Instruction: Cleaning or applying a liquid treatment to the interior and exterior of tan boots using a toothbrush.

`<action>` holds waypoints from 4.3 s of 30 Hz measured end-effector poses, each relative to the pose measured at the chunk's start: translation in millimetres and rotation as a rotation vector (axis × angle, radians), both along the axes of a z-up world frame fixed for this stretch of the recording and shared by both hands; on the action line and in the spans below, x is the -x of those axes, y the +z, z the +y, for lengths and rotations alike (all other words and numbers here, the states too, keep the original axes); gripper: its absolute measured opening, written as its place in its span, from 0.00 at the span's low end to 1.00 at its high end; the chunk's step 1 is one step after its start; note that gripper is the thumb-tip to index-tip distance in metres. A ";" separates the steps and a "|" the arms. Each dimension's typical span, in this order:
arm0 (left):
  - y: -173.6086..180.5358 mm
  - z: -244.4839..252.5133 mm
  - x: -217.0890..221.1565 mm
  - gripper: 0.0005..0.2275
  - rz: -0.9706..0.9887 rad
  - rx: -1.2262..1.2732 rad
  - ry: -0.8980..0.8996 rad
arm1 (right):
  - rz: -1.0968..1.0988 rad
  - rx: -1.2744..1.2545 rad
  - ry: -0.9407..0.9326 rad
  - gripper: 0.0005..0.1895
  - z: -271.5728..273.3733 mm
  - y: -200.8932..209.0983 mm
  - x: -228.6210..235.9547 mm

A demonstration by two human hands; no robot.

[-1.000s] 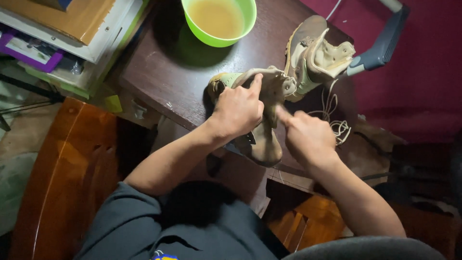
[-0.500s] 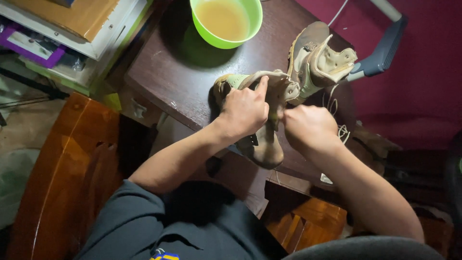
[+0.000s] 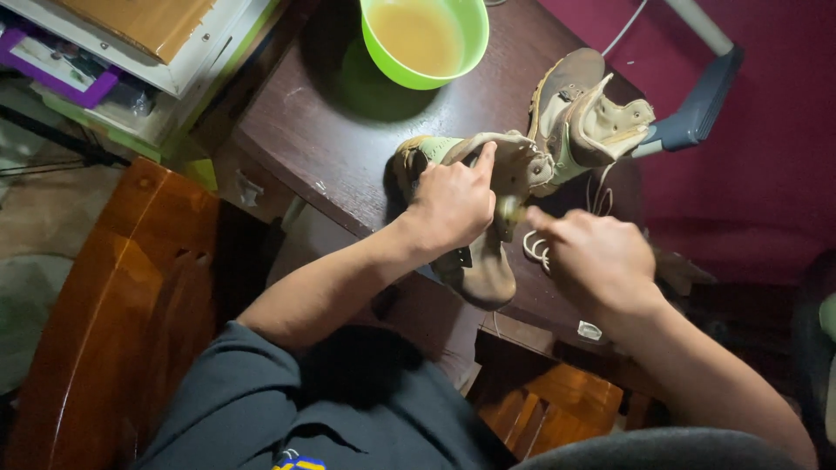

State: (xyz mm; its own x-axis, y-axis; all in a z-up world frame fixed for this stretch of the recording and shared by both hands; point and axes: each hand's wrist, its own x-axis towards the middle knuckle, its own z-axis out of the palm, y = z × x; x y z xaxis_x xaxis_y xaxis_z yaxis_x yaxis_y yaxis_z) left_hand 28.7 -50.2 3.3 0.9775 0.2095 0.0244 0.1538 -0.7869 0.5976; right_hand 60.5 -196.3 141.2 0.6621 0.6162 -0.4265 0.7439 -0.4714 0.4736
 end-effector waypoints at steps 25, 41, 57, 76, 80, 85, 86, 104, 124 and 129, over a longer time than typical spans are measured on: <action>23.9 -2.9 -3.1 0.10 -0.826 -0.693 0.262 | -0.096 -0.349 0.139 0.34 -76.4 -31.6 -30.1; -43.2 28.0 -114.6 0.11 -0.546 -0.404 -0.250 | 0.000 -0.196 -0.050 0.36 -87.5 -34.1 -29.3; -32.5 26.1 -120.6 0.12 -0.429 -0.224 -0.187 | -0.002 -0.161 -0.146 0.42 -94.0 -35.6 -29.9; -22.6 19.7 -113.5 0.13 -0.370 -0.181 -0.137 | 0.213 0.072 -0.277 0.30 -37.1 -31.8 -35.6; -20.5 19.5 -111.3 0.12 -0.355 -0.162 -0.152 | 0.042 -0.049 0.027 0.21 -37.5 -66.4 -66.0; -18.0 22.2 -106.2 0.12 -0.352 -0.145 -0.148 | 0.130 0.047 0.008 0.15 -7.5 -49.2 -56.8; -17.8 22.0 -107.0 0.12 -0.370 -0.146 -0.151 | 0.118 0.042 -0.012 0.13 7.2 -40.3 -50.8; -30.7 16.4 -118.5 0.13 -0.414 -0.146 -0.137 | 0.186 0.105 -0.196 0.19 -19.7 1.3 -24.0; -6.7 22.3 -101.2 0.11 -0.345 -0.169 -0.140 | 0.041 -0.280 -0.279 0.50 -84.2 -21.3 -53.2; -5.4 21.1 -99.7 0.12 -0.332 -0.157 -0.133 | 0.056 -0.364 -0.310 0.48 -107.6 -37.3 -52.1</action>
